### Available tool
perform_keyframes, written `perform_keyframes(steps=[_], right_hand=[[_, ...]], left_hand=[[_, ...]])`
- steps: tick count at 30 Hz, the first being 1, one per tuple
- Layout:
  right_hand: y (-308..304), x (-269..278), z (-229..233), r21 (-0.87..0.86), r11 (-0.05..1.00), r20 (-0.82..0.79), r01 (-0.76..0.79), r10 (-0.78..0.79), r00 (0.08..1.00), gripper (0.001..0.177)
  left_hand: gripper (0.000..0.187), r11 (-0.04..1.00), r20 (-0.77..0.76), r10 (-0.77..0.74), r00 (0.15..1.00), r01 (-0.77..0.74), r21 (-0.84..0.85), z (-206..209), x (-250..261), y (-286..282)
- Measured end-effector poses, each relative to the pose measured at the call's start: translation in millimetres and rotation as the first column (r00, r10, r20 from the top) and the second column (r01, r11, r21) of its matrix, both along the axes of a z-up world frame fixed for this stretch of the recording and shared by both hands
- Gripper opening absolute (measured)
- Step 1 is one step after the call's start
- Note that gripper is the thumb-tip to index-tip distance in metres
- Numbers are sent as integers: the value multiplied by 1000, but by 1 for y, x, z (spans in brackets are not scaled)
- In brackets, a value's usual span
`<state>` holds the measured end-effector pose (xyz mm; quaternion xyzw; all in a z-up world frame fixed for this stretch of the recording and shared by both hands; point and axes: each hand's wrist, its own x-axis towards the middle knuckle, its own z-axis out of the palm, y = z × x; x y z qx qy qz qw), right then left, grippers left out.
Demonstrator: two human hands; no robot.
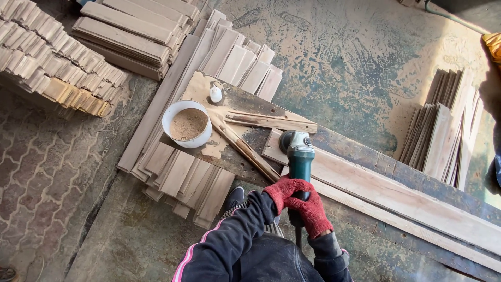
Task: Sand a long wooden plank using an electric angle grinder with a sanding disc.
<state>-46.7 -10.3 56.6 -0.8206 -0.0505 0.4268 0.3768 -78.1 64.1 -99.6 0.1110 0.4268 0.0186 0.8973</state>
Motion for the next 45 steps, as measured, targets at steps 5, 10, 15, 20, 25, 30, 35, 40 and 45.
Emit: perform_keyframes(steps=[5,10,15,20,25,30,35,40,45], right_hand=[[7,-2,2,-11,998,-20,-61,61,998,57],[-4,7,-10,6,994,-32,-110,110,993,65],[-43,29,-20,-4,1000,-23,-6,6,1000,60],[-89,55,-24,-1,987,-10,160,-160,987,64],[-122,69,-22,12,943,25,332,-333,943,62],[-151,77,-45,161,867,-100,472,-462,881,48],[-136,69,-40,141,903,-89,405,-396,914,53],[-95,44,-30,142,930,-111,340,-326,939,63],[-46,13,-12,114,973,4,201,-203,979,57]], left_hand=[[52,999,-58,12,998,-14,-30,8,-11,8],[67,994,-21,-52,998,53,100,-2,-17,-2],[65,992,-55,-106,993,110,67,30,18,-31],[58,976,-4,-196,981,196,98,-1,70,-77],[58,921,13,-353,935,346,178,14,102,-110],[49,756,69,-623,779,578,309,67,101,-97],[45,803,120,-578,807,536,260,83,79,-78],[40,855,142,-489,861,441,273,34,55,-65],[56,968,4,-209,978,206,144,-2,24,-43]])
